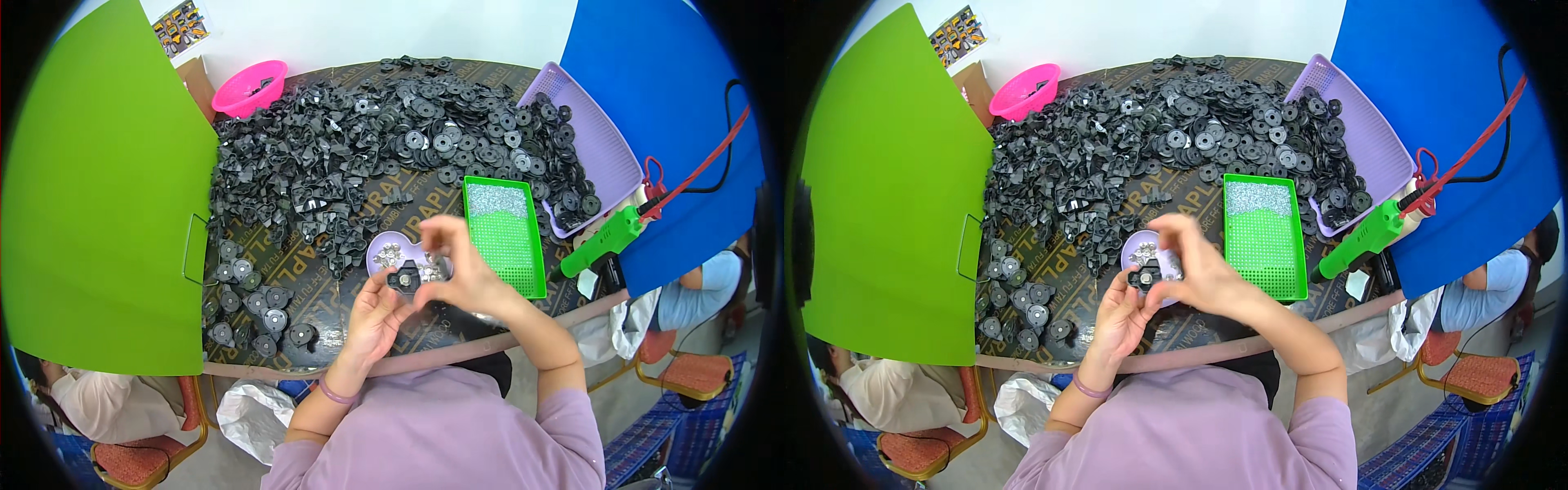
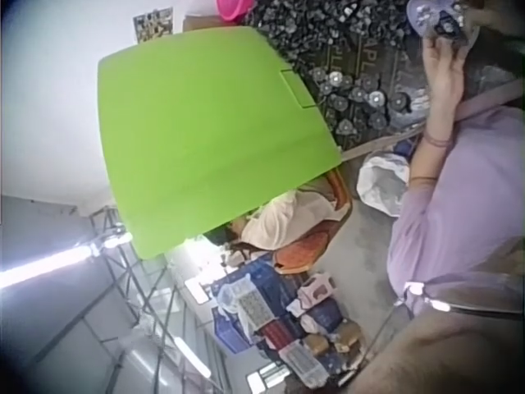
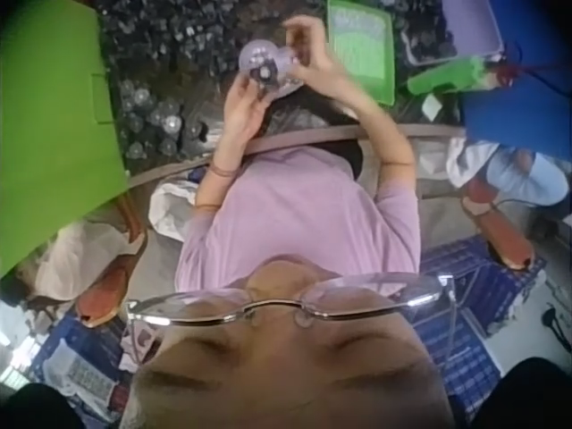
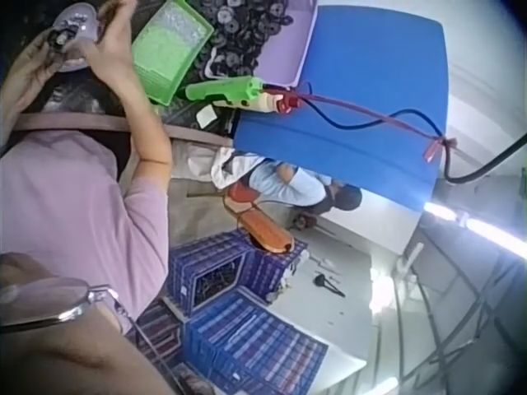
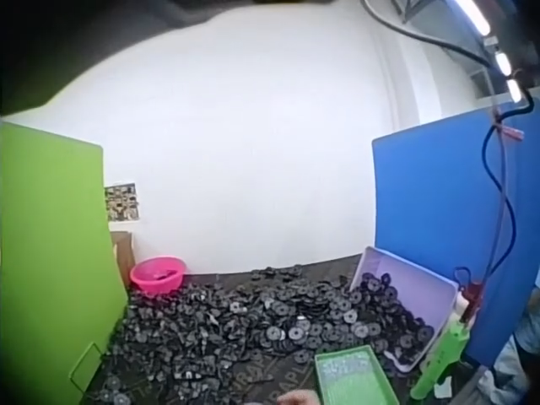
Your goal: Assembling small toy components by manually inserting silver metal inserts into black plastic rings at a factory workstation.
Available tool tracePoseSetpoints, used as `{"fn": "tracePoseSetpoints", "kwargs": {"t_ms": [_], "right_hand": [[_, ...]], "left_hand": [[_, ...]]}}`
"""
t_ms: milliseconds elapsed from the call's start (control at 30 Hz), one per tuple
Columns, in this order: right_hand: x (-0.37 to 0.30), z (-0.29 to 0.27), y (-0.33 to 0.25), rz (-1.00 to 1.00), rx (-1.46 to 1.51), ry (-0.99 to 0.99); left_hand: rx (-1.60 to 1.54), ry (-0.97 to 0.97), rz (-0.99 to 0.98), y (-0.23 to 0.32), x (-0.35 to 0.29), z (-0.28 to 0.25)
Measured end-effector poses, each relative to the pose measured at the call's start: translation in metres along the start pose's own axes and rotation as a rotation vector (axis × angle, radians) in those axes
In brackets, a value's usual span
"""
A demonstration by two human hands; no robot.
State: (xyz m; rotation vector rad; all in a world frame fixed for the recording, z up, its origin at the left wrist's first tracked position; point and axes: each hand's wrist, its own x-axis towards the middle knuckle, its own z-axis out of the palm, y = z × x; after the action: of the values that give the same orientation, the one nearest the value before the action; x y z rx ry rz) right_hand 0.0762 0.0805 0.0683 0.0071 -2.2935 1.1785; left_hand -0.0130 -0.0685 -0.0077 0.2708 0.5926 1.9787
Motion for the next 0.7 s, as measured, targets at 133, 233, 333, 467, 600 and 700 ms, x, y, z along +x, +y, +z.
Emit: {"fn": "tracePoseSetpoints", "kwargs": {"t_ms": [133,233,333,467,600,700], "right_hand": [[0.011,0.009,-0.011,-0.338,-0.234,-0.151],[0.015,0.008,-0.019,-0.344,-0.405,-0.288],[0.017,0.008,-0.023,-0.328,-0.488,-0.381],[0.016,0.002,-0.020,-0.303,-0.345,-0.236],[0.007,-0.008,-0.020,-0.186,-0.197,-0.207],[0.003,-0.004,-0.016,-0.218,-0.215,-0.155]], "left_hand": [[-0.012,-0.079,-0.002,-0.006,0.000,-0.003],[-0.006,-0.040,-0.049,-0.003,-0.001,0.006],[0.032,-0.041,-0.040,-0.002,-0.001,0.011],[-0.042,-0.127,-0.019,-0.002,-0.001,0.005],[-0.025,-0.139,0.025,-0.003,-0.002,-0.002],[-0.035,-0.140,0.016,-0.002,-0.002,0.000]]}}
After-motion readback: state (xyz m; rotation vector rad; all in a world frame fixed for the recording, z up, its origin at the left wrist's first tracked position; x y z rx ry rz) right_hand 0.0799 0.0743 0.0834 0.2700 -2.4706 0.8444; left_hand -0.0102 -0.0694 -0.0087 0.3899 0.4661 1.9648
